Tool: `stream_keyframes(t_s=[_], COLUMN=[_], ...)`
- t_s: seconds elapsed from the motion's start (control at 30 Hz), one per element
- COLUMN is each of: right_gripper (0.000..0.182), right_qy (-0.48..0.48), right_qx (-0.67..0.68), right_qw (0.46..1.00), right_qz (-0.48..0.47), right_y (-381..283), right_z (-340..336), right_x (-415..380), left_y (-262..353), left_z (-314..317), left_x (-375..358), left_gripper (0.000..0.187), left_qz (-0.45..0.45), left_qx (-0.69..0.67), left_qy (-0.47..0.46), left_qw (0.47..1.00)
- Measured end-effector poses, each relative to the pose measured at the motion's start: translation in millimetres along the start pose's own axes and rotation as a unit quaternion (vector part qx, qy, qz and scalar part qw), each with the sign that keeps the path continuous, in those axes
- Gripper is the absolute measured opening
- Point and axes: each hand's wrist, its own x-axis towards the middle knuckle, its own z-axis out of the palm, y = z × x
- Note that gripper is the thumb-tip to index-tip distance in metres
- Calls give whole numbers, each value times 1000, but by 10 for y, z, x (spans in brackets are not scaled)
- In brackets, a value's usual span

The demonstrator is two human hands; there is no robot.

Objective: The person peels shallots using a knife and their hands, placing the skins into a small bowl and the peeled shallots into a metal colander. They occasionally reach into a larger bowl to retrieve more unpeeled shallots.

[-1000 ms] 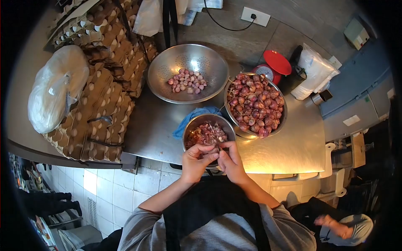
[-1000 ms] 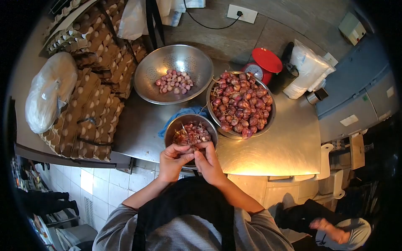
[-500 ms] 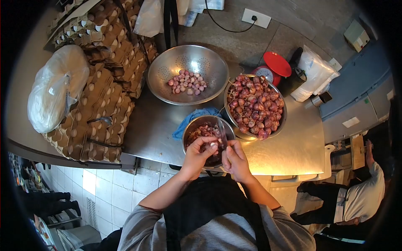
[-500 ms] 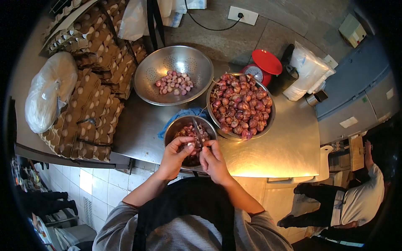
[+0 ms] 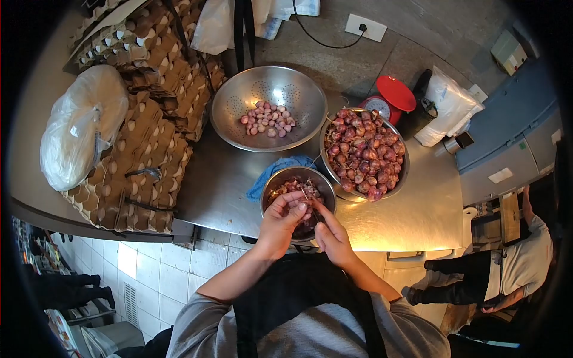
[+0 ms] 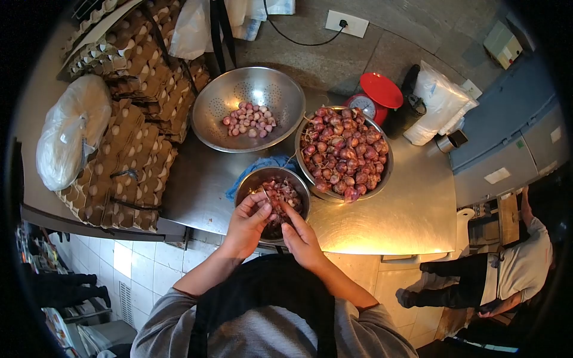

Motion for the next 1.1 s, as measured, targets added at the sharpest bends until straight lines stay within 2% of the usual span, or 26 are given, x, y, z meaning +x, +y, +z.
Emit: stream_keyframes(t_s=[0.17,0.33,0.4,0.47,0.57,0.67,0.77,0.87,0.97,1.1], right_gripper=[40,35,33,30,25,18,15,16,16,17], right_qy=[7,54,51,42,54,50,48,54,57,79], right_qx=[15,-98,-72,13,19,86,95,76,52,63], right_qw=[1000,993,996,999,998,995,994,995,997,995], right_qz=[3,-38,-33,-10,-10,19,32,19,10,18], right_y=[-32,84,62,-37,-22,-28,-38,18,29,38], right_z=[26,34,38,86,99,43,15,-13,6,-65], right_x=[39,81,98,113,153,172,175,176,174,203], left_y=[-52,-131,-169,-235,-250,-172,-147,-164,-173,-124], left_z=[-20,9,-4,-44,-112,-65,-59,-50,-108,-61], left_x=[-7,-55,-65,-46,-36,-33,4,13,42,38], left_gripper=[21,19,20,20,23,26,26,26,27,27], left_qz=[93,158,184,218,193,140,84,62,71,63], left_qx=[90,155,179,203,238,203,161,136,202,175], left_qy=[8,34,29,22,2,-15,-18,-17,-41,-39], left_qw=[992,975,966,954,952,969,983,989,976,982])
